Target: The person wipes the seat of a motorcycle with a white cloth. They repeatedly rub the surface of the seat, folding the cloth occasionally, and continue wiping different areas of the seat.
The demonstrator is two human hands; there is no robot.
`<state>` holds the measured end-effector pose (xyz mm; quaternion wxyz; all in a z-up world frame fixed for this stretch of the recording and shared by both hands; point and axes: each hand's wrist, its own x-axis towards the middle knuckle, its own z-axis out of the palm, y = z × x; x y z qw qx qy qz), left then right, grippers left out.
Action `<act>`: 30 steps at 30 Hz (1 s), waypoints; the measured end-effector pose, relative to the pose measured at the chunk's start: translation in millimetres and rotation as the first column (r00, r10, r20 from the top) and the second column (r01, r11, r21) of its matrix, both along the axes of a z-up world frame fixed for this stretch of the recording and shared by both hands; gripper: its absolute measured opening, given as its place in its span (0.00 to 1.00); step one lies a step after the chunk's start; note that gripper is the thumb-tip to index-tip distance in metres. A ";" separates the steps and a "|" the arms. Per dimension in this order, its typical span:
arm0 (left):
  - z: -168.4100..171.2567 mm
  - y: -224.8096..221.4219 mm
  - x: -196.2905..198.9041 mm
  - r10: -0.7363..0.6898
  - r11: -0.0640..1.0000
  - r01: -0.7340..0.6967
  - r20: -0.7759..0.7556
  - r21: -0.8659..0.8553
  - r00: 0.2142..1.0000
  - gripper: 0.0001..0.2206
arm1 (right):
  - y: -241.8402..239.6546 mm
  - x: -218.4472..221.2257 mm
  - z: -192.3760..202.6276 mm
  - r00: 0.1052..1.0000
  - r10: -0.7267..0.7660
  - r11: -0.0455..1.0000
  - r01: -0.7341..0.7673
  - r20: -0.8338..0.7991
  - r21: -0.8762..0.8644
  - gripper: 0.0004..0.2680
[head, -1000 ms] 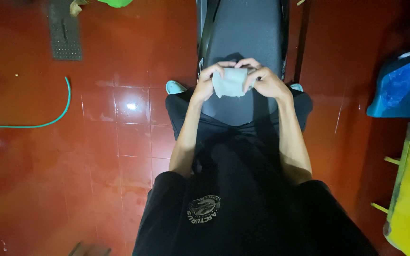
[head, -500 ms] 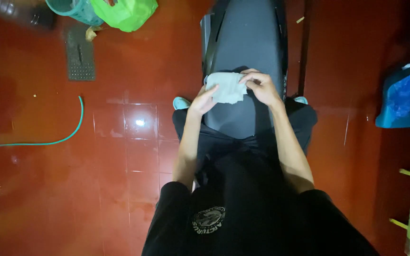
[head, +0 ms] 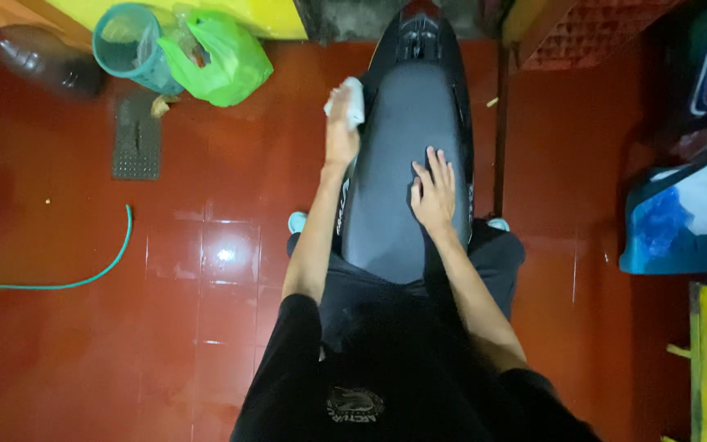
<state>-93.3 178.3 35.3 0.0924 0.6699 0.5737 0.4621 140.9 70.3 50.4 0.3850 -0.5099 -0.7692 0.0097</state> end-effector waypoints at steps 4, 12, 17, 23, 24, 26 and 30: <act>-43.0 -10.7 -3.0 -0.179 0.973 0.189 0.083 -0.135 0.980 0.36 | -1.8 -0.3 2.2 1.000 -0.012 1.000 0.012 0.017 0.010 0.11; -35.5 -118.6 -28.9 -0.239 0.924 0.259 0.102 -0.280 0.966 0.40 | 2.0 2.6 -14.8 1.000 -0.014 1.000 0.014 0.011 -0.026 0.13; -74.1 -185.9 -29.5 -0.109 0.922 0.186 0.232 -0.339 0.967 0.38 | -1.5 1.0 -8.0 1.000 -0.002 0.999 0.003 0.025 -0.038 0.14; -79.9 -126.2 -13.5 0.220 0.951 -0.089 0.447 -0.296 0.867 0.26 | -1.4 2.3 -7.3 1.000 0.001 0.999 0.000 0.021 -0.050 0.13; -67.0 -107.6 -8.2 0.272 0.947 -0.144 0.476 -0.288 0.836 0.26 | -0.7 2.7 -9.1 1.000 0.005 0.999 -0.005 0.004 -0.053 0.12; -28.9 -62.7 11.4 0.260 0.943 -0.115 0.475 -0.312 0.841 0.25 | 0.8 2.8 -7.3 1.000 -0.007 0.999 0.007 0.006 -0.034 0.12; -28.2 -14.0 27.2 0.038 0.935 0.118 0.423 -0.335 0.905 0.32 | -0.2 -1.4 -4.1 1.000 -0.024 1.000 0.024 -0.018 -0.019 0.11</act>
